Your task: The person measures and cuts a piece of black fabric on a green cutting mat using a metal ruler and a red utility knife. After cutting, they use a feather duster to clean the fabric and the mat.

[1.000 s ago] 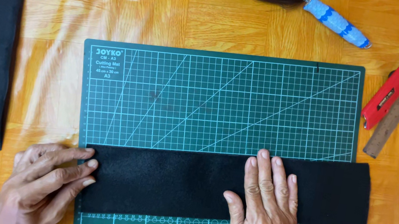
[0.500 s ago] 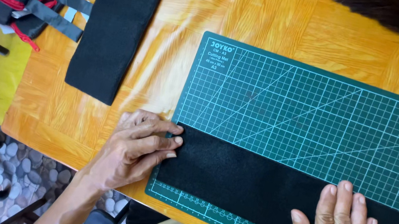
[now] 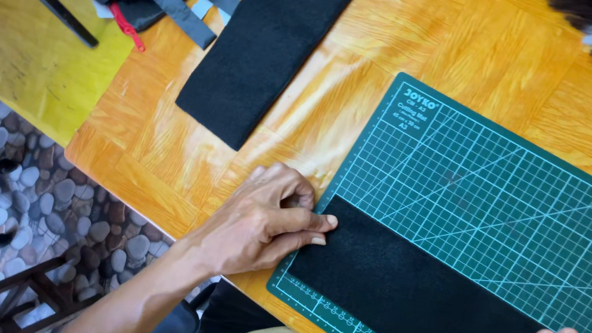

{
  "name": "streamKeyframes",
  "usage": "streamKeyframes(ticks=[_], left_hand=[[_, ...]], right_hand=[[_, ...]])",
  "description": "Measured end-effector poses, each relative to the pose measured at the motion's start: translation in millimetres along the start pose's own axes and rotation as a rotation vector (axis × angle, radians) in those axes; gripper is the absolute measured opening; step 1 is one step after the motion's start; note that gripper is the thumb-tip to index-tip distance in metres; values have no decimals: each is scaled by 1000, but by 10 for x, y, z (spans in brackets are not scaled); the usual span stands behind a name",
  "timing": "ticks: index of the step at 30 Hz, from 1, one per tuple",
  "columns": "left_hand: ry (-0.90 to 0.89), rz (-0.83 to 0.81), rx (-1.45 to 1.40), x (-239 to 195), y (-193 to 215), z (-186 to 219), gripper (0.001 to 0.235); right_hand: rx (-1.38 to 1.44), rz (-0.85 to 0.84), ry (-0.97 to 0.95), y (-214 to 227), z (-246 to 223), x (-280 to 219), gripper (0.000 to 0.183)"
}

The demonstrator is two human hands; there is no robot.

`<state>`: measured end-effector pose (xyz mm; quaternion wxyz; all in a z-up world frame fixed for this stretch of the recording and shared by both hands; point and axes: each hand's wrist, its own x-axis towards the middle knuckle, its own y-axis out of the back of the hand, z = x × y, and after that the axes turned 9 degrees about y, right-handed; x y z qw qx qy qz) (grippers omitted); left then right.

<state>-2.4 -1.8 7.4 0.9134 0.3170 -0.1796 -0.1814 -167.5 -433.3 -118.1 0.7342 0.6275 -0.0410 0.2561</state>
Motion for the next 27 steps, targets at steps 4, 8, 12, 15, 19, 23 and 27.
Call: streamKeyframes(ticks=[4, 8, 12, 15, 19, 23, 27], left_hand=[[19, -16, -21, 16, 33, -12, 22], [4, -41, -40, 46, 39, -23, 21], [-56, -46, -20, 51, 22, -45, 23], [-93, -45, -2, 91, 69, -10, 29], [-148, -81, -31, 104, 41, 43, 21], [-79, -64, 38, 74, 23, -7, 14], [-24, -88, 109, 17, 8, -103, 22]], right_hand=[[147, -9, -78, 391, -244, 409, 74], [148, -69, -125, 585, -290, 522, 64], [314, -180, -118, 704, -116, 578, 61], [457, -198, -78, 847, -35, 697, 51], [576, -235, -128, 1213, -48, 916, 45], [769, -221, -112, 1275, 37, 963, 45], [824, -257, -105, 1279, 78, 968, 44]])
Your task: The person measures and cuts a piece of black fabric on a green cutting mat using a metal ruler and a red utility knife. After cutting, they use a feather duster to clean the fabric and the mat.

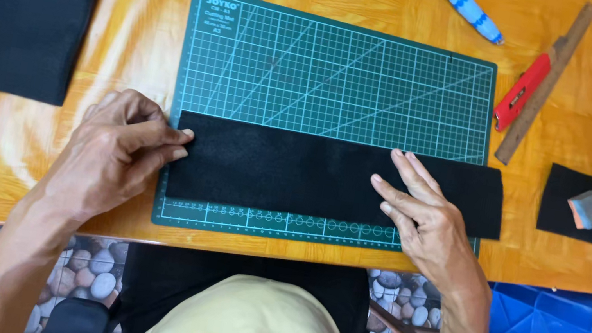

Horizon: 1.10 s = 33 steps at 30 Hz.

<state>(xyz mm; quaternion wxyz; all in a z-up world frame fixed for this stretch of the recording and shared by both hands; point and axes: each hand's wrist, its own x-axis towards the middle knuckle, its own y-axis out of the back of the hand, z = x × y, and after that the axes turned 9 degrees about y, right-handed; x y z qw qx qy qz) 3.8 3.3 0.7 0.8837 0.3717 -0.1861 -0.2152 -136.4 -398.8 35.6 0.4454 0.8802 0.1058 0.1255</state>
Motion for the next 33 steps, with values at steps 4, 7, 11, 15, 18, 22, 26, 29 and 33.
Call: streamKeyframes(ticks=[4, 7, 11, 15, 18, 22, 26, 29, 33], left_hand=[[-2, -23, -1, -1, -2, -3, 19], [-9, 6, 79, -23, -12, -42, 19], [-1, 5, 74, -11, -33, -25, 16], [-45, 54, 52, 13, 2, -9, 14], [-101, 76, 19, 57, 10, 13, 16], [-48, 18, 7, 44, 14, -63, 25], [85, -58, 27, 37, -22, -67, 17], [74, -54, 8, 21, -19, -40, 17], [71, -32, 3, 1, 27, 50, 22]], right_hand=[[24, 21, -6, -19, 9, -31, 46], [35, 42, 20, -38, 26, -26, 46], [31, 40, 19, -41, 53, -45, 46], [-6, 43, 62, -61, 113, -23, 41], [-95, 79, 120, -129, 215, -92, 44], [-160, 87, 116, -191, 314, -136, 43], [-190, 68, 41, -171, 241, -146, 51], [-159, 114, 111, -185, 252, -118, 44], [-150, 171, 27, -227, 191, -113, 40]])
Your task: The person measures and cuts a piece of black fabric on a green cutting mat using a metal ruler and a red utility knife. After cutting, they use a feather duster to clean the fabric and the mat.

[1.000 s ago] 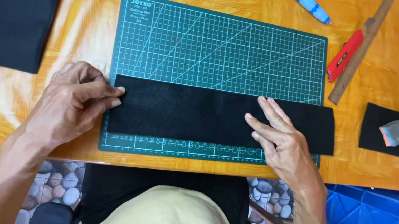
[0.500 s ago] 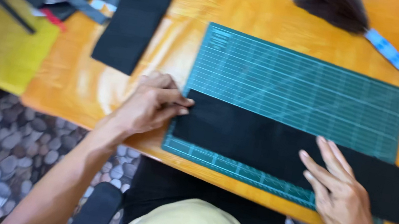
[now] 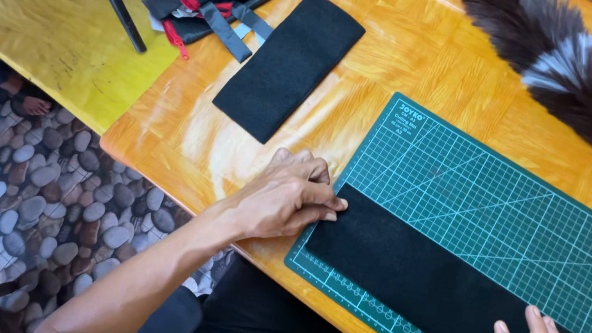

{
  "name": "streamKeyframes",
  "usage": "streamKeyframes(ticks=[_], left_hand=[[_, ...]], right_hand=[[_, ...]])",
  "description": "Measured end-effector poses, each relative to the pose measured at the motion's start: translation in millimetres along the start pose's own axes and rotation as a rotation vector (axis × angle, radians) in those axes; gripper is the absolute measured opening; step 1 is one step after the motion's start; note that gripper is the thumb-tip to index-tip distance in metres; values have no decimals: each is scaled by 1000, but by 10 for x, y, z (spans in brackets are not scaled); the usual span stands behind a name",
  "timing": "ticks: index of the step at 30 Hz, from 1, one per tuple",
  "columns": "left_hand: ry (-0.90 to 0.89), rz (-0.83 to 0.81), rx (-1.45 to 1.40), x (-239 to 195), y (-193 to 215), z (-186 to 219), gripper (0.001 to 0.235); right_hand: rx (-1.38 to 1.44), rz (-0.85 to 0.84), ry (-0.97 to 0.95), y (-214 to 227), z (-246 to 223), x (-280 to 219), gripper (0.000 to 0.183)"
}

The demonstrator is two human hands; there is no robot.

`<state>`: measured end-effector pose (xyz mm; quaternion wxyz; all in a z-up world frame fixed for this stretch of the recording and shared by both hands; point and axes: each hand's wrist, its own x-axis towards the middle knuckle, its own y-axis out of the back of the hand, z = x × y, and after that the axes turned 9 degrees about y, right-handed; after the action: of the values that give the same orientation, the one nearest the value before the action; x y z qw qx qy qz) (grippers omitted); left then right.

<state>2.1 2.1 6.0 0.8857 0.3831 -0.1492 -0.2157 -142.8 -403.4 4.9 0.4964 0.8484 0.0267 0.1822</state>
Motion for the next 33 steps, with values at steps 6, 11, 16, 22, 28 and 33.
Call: streamKeyframes(ticks=[6, 11, 16, 22, 28, 33], left_hand=[[-73, 74, -33, -9, 23, 19, 22], [-103, 90, -118, 3, 119, 27, 22], [-120, 21, -163, 66, 132, 131, 19], [2, 123, 20, -14, -85, 32, 33], [88, 184, 165, 71, -117, 96, 21], [-25, 117, 22, 103, 12, 141, 23]], right_hand=[[-72, -127, 191, -69, 452, -186, 51], [-117, -158, 233, -156, 680, -244, 57], [-70, -9, -36, -32, -77, -18, 38], [-44, 60, -107, -137, -227, 43, 36], [-97, 178, -66, -218, -195, -34, 29], [-476, 61, 287, -804, 1361, -1355, 55]])
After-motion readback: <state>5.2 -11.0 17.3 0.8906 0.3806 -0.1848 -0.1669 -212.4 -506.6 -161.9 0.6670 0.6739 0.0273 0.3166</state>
